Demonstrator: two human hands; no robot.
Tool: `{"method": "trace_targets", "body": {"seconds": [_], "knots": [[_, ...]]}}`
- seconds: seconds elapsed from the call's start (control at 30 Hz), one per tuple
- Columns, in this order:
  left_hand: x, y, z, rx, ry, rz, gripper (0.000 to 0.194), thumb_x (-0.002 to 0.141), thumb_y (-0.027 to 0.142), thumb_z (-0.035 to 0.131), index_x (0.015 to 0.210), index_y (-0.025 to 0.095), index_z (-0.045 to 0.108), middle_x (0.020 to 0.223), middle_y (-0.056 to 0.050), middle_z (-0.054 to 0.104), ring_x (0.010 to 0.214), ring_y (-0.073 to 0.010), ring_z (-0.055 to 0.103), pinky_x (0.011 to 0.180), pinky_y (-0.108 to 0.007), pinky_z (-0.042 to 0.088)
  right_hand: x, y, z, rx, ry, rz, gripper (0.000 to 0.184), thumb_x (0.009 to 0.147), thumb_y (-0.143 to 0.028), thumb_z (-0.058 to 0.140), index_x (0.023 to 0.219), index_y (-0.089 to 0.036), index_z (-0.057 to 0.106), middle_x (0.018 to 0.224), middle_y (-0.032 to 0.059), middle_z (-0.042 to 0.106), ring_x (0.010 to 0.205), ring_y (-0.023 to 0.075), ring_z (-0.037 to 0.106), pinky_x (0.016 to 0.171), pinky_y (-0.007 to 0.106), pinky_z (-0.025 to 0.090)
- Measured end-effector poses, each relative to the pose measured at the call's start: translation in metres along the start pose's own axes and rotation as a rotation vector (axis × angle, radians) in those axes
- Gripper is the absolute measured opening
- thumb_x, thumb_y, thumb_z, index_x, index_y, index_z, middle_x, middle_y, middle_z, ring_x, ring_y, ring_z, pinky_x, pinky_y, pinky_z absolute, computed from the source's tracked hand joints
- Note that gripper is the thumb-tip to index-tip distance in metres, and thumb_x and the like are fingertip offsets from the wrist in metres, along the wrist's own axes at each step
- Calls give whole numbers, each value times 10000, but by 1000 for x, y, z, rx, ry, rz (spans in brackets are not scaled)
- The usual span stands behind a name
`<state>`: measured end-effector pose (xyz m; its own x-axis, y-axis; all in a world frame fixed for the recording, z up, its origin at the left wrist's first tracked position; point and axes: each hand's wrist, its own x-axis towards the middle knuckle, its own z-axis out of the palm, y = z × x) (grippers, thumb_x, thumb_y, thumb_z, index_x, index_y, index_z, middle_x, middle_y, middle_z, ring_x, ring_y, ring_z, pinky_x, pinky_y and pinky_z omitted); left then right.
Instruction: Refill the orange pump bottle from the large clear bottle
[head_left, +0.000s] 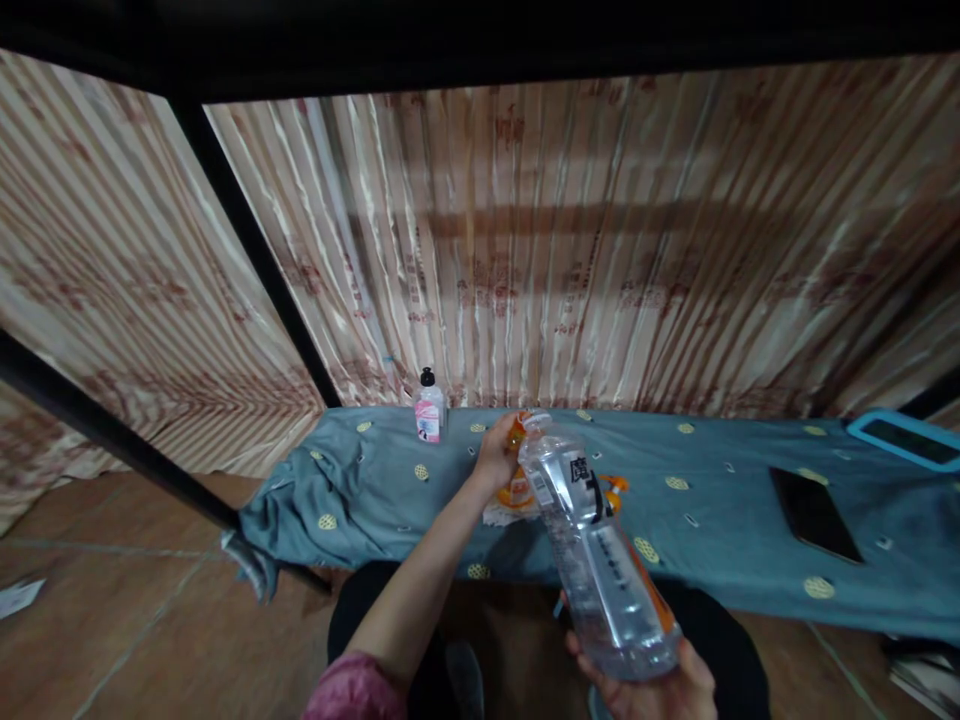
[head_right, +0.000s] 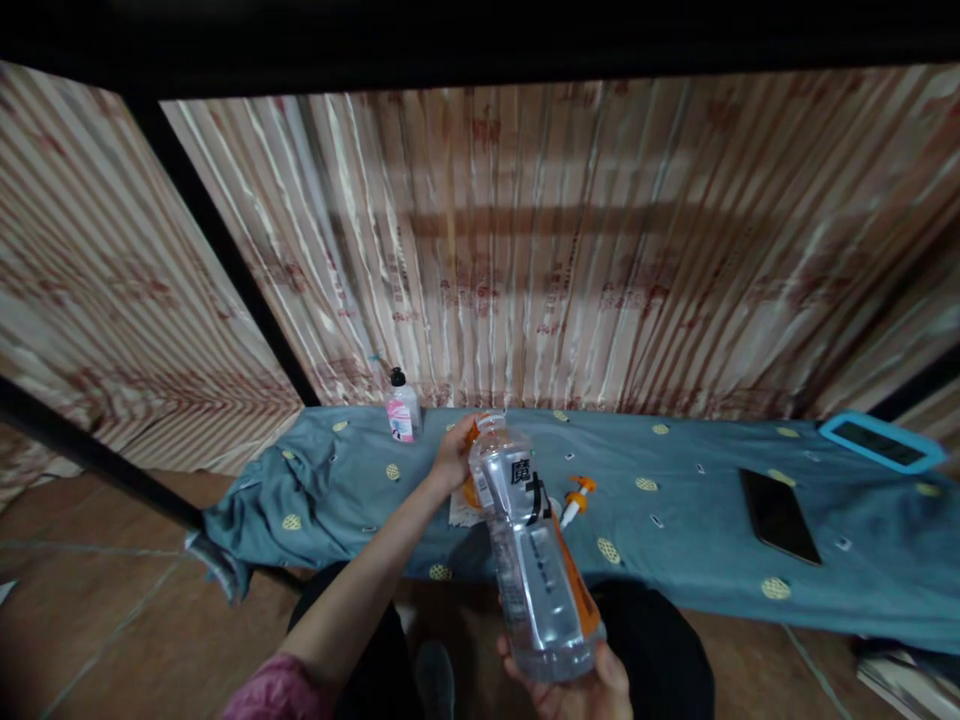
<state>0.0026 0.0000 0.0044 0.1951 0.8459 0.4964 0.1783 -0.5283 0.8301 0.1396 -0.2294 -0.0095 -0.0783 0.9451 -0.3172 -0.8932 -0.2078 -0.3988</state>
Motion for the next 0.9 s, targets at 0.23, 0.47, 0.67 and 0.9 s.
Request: {"method": "trace_targets", "body": {"seconds": [0.23, 0.47, 0.67, 0.9], "knots": [[-3, 8, -3, 73, -10, -39, 362, 761, 287, 644, 1103, 174, 601, 1127, -85, 647, 1046, -238, 596, 961, -384, 450, -5, -7, 6, 29, 140, -79, 579, 410, -549, 890, 880, -242, 747, 980, 199, 623, 738, 354, 631, 608, 348, 540], [1, 13, -5, 31, 11, -173, 287, 848, 318, 533, 1100, 198, 602, 1145, -52, 642, 1092, -215, 576, 1004, -354, 416, -17, -25, 4, 5, 135, -174, 789, 390, -511, 922, 1097, -282, 659, 1095, 212, 581, 859, 365, 616, 656, 368, 543], [1, 7, -5, 22, 42, -140, 294, 819, 305, 566, 1087, 191, 607, 1155, -53, 625, 1098, -213, 568, 1002, -337, 413, -19, -31, 0, 29, 164, -167, 781, 350, -497, 936, 1033, -247, 653, 1119, 225, 563, 932, 399, 588, 668, 379, 545], [-2, 1, 1, 112, -23, -124, 574, 576, 118, 730, 1119, 159, 551, 1106, -84, 637, 1028, -240, 595, 953, -400, 448, -20, -32, -2, 33, 173, -184, 753, 385, -470, 933, 1053, -236, 677, 1129, 233, 554, 972, 381, 578, 720, 400, 536]]}}
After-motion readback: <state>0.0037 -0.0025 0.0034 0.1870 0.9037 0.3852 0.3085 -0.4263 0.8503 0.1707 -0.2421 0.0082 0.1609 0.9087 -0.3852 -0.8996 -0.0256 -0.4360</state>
